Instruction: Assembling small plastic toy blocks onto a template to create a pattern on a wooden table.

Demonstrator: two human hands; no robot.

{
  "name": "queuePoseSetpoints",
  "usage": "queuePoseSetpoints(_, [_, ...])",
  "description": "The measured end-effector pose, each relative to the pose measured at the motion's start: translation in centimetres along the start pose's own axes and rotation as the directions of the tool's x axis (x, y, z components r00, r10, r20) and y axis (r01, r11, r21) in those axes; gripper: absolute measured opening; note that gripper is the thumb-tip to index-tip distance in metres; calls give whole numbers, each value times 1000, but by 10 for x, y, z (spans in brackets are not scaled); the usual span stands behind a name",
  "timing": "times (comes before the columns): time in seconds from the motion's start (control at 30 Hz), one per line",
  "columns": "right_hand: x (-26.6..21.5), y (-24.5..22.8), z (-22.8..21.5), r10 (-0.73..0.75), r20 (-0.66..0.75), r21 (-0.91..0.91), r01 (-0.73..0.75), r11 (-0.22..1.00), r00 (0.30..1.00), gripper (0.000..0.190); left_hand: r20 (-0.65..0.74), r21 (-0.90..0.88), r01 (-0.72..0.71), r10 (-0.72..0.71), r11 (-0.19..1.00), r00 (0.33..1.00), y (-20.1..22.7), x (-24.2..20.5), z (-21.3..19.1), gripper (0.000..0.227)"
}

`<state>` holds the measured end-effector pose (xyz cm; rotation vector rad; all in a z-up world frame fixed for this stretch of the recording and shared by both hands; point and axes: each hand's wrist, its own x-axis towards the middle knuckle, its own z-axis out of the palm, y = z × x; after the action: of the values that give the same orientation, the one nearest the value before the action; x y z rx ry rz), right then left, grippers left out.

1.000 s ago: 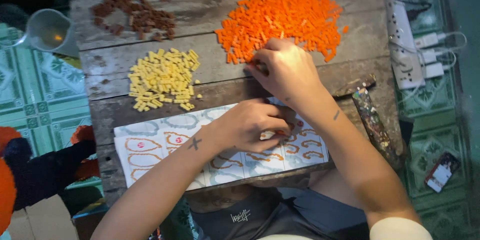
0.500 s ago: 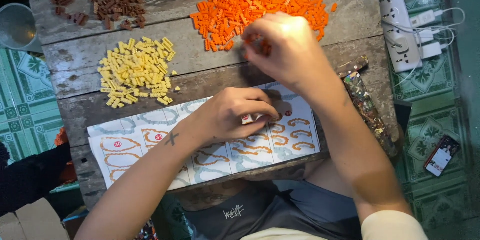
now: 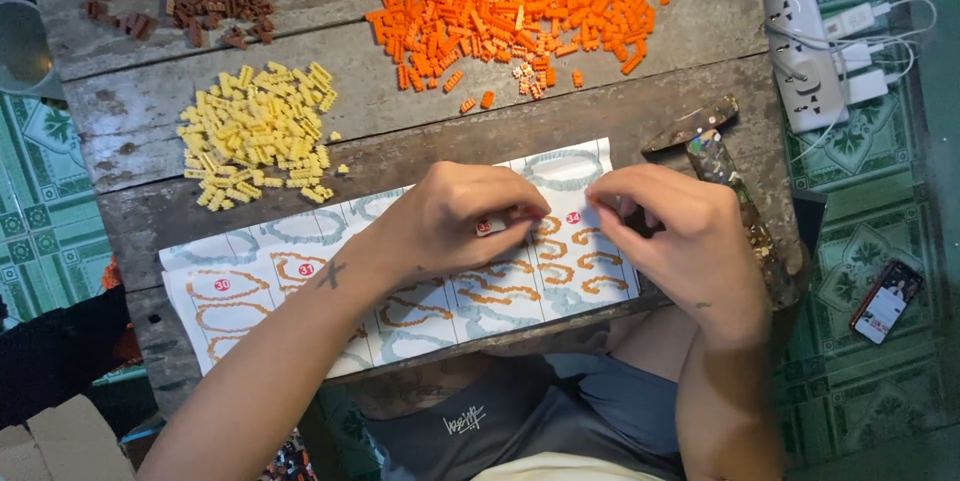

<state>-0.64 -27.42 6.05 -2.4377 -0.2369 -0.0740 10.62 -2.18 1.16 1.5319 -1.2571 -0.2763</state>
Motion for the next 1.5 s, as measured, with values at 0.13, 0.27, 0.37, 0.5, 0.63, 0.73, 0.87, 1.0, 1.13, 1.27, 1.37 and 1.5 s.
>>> queuePoseSetpoints(0.13, [-4,-2,4,-27,-68,36,29,999,997,10,15,43,11,-12,999,1000,-2,-3,2,16])
queuePoseSetpoints(0.27, [-11,-8,6,-13,-132,35,18,999,991,13,47,199,-87,80,976,996,-6,-4,4,14])
queuePoseSetpoints(0.37, [-20,-10,7,-47,-141,48,54,997,989,21,66,355,-75,55,932,996,-6,-10,10,6])
queuePoseSetpoints(0.5, [-29,-10,17,43,-209,117,-19,993,977,29,-5,351,32,-32,936,999,1,-9,13,9])
queuePoseSetpoints(0.63, [-31,-14,22,-11,-244,91,34,995,970,25,42,341,23,-40,940,998,4,-7,6,10])
queuePoseSetpoints(0.73, [-30,-18,26,-19,-260,71,38,997,966,22,52,337,27,-47,941,998,3,-7,6,12])
queuePoseSetpoints(0.87, [-30,-21,31,-3,-259,107,32,994,966,26,30,326,50,-63,944,998,-3,-9,11,10])
queuePoseSetpoints(1.0, [-26,-30,32,-34,-257,87,58,995,966,22,27,305,70,-82,950,996,-4,-11,12,12])
queuePoseSetpoints(1.13, [-24,-31,36,-84,-219,47,96,994,972,16,23,299,69,-79,952,997,-3,-9,11,9])
queuePoseSetpoints(1.27, [-20,-36,35,-139,-199,9,143,990,970,19,24,273,73,-83,959,996,-2,-9,9,3])
queuePoseSetpoints(1.37, [-18,-33,38,-200,-198,-67,191,979,960,15,18,268,75,-83,961,996,-2,-9,8,3])
queuePoseSetpoints(1.5, [-24,-28,41,-182,-181,-41,178,983,966,16,19,255,87,-95,963,995,-2,-10,9,4])
